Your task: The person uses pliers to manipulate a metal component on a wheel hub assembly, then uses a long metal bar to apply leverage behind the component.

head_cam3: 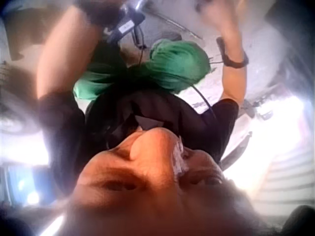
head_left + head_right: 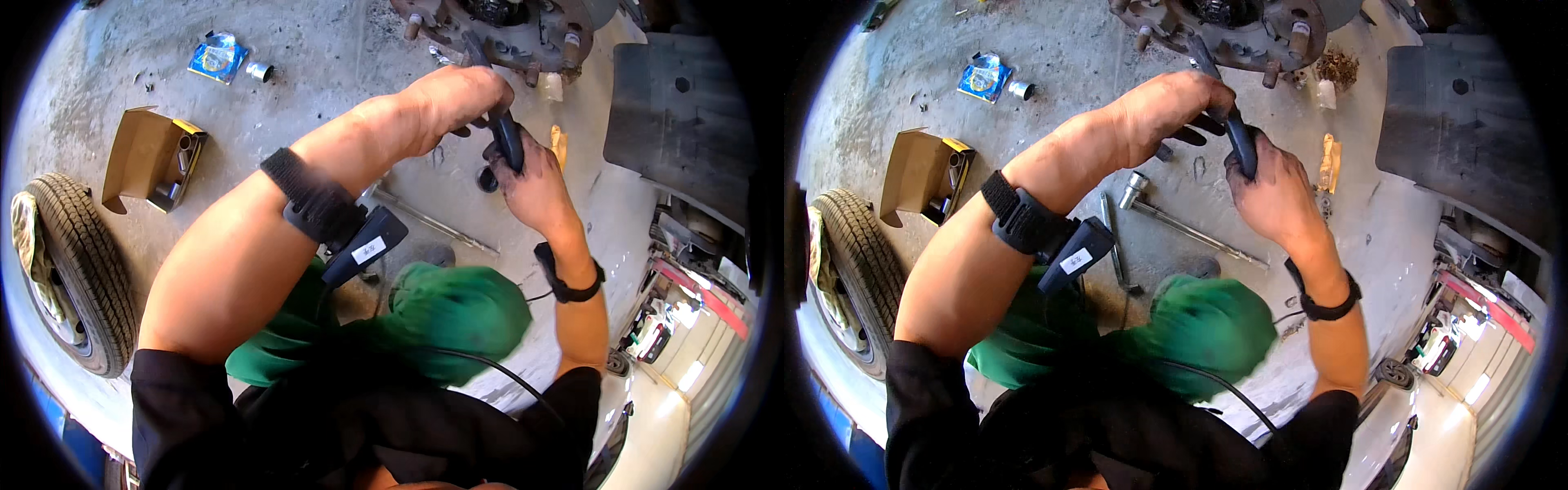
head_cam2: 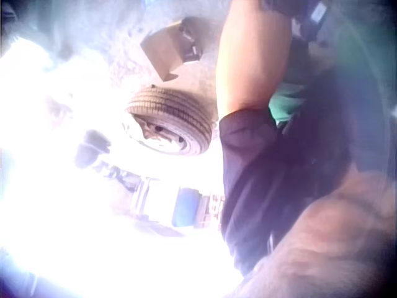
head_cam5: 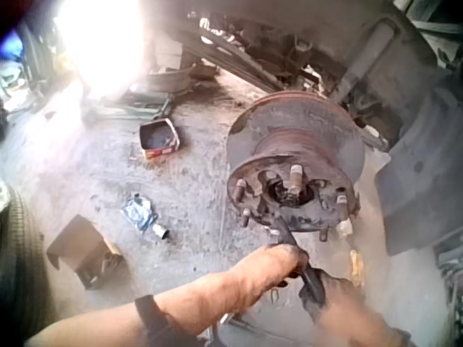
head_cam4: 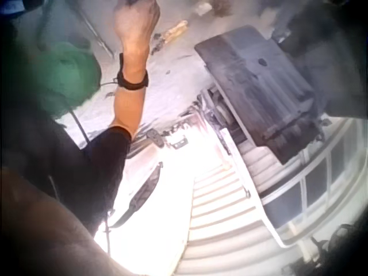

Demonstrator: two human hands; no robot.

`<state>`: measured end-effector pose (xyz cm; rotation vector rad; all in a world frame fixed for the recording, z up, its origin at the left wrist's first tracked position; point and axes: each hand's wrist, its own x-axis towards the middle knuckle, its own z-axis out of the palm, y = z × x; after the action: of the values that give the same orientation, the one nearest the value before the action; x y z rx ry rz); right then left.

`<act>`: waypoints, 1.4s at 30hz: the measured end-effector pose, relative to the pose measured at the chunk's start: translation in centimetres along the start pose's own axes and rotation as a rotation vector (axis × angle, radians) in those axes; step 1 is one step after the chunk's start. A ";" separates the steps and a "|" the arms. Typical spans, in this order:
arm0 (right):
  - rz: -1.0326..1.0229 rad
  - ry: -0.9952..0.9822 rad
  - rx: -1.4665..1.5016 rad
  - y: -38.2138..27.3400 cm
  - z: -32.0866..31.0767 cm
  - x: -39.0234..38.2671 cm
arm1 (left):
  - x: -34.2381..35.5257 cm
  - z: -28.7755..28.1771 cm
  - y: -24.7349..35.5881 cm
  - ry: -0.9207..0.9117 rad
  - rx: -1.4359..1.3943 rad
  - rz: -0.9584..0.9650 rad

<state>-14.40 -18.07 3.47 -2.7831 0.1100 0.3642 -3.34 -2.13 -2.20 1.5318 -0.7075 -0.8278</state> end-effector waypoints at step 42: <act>-0.134 0.427 0.436 -3.3 11.4 3.7 | -2.2 -2.9 0.0 0.029 0.519 0.095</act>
<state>-13.16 -11.33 -6.83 -2.3728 0.0884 -0.2641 -2.13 1.30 -1.84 1.9471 -1.0189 -0.5711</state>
